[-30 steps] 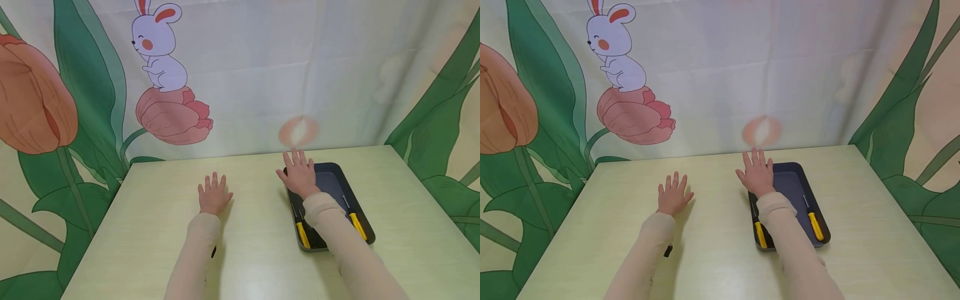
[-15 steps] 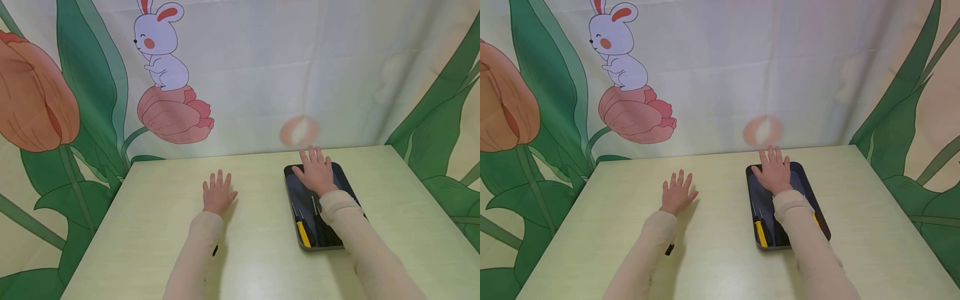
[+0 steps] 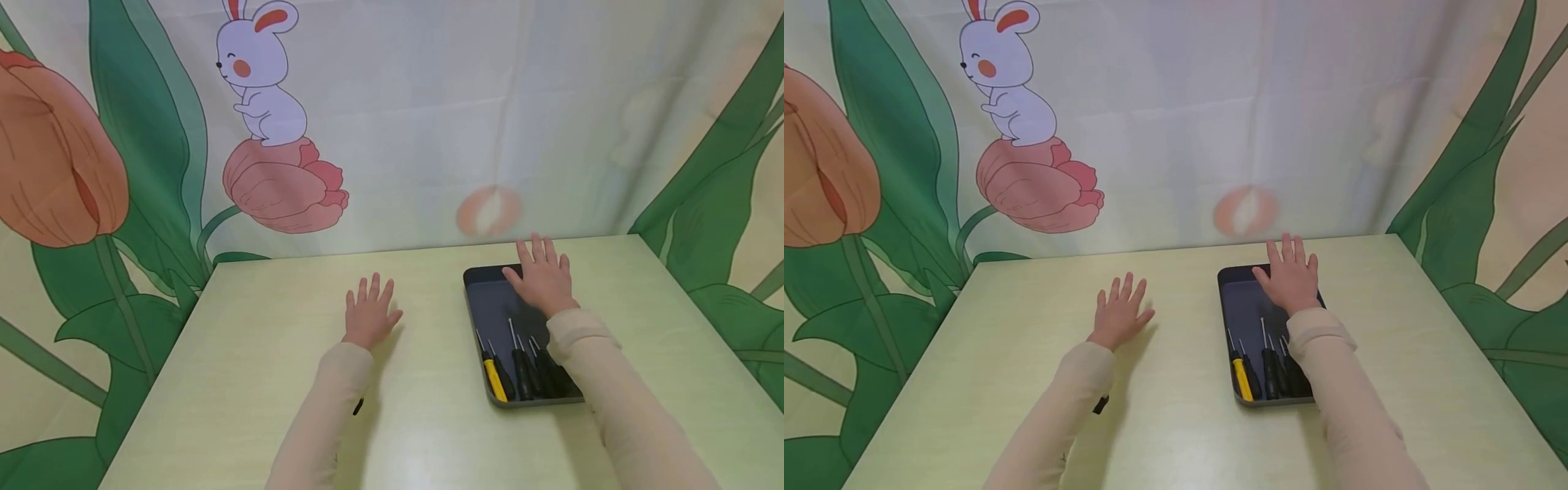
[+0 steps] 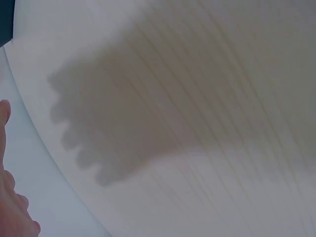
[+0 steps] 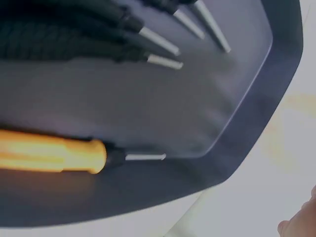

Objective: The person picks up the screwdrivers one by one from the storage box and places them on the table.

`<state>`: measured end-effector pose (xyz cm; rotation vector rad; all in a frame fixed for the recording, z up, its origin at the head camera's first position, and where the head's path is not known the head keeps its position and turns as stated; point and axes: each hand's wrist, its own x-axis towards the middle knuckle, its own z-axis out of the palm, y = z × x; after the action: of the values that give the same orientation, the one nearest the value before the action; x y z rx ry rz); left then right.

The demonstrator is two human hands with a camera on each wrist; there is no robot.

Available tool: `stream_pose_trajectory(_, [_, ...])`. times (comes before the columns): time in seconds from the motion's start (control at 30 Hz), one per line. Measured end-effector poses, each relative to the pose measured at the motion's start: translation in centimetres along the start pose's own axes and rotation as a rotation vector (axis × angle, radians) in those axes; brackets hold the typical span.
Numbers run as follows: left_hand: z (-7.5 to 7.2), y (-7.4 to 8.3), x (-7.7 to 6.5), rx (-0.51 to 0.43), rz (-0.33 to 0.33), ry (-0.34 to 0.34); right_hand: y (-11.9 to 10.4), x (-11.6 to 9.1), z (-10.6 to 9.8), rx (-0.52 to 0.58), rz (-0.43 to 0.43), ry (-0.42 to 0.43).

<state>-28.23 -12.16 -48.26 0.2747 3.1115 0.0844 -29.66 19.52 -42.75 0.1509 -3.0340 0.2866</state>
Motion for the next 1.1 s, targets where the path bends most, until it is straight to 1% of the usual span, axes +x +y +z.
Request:
stream_pose_trajectory(0.2, [0.2, 0.3, 0.0, 0.000, 0.016, 0.006, 1.9, -0.5, -0.4, 0.003, 0.031, -0.035])
stream_pose_trajectory(0.23, [-0.9, 0.8, -0.6, -0.001, 0.005, -0.020, 2.1, -0.7, -0.5, 0.013, 0.035, -0.042])
stream_pose_trajectory(0.4, [-1.2, 1.3, -0.8, 0.023, 0.011, -0.029, 3.3, -1.3, -1.0, 0.056, 0.066, -0.092])
stream_pose_trajectory(0.5, [-1.2, 1.6, -0.9, 0.003, 0.018, -0.026, 4.2, -1.6, -1.2, 0.090, 0.087, -0.134])
stream_pose_trajectory(0.7, [-1.2, 1.8, -1.0, -0.016, 0.016, -0.032, 6.1, -2.0, -1.2, 0.238, 0.114, -0.267])
stream_pose_trajectory(0.83, [-1.3, 1.9, -1.2, -0.011, 0.013, -0.036, 7.1, -2.5, -1.3, 0.358, 0.155, -0.351])
stream_pose_trajectory(0.97, [-1.3, 2.0, -1.3, -0.018, 0.010, -0.040, 7.9, -3.0, -1.3, 0.470, 0.224, -0.398])
stream_pose_trajectory(1.1, [-1.1, 2.0, -1.3, -0.031, 0.011, -0.042, 8.5, -3.3, -1.1, 0.530, 0.262, -0.416])
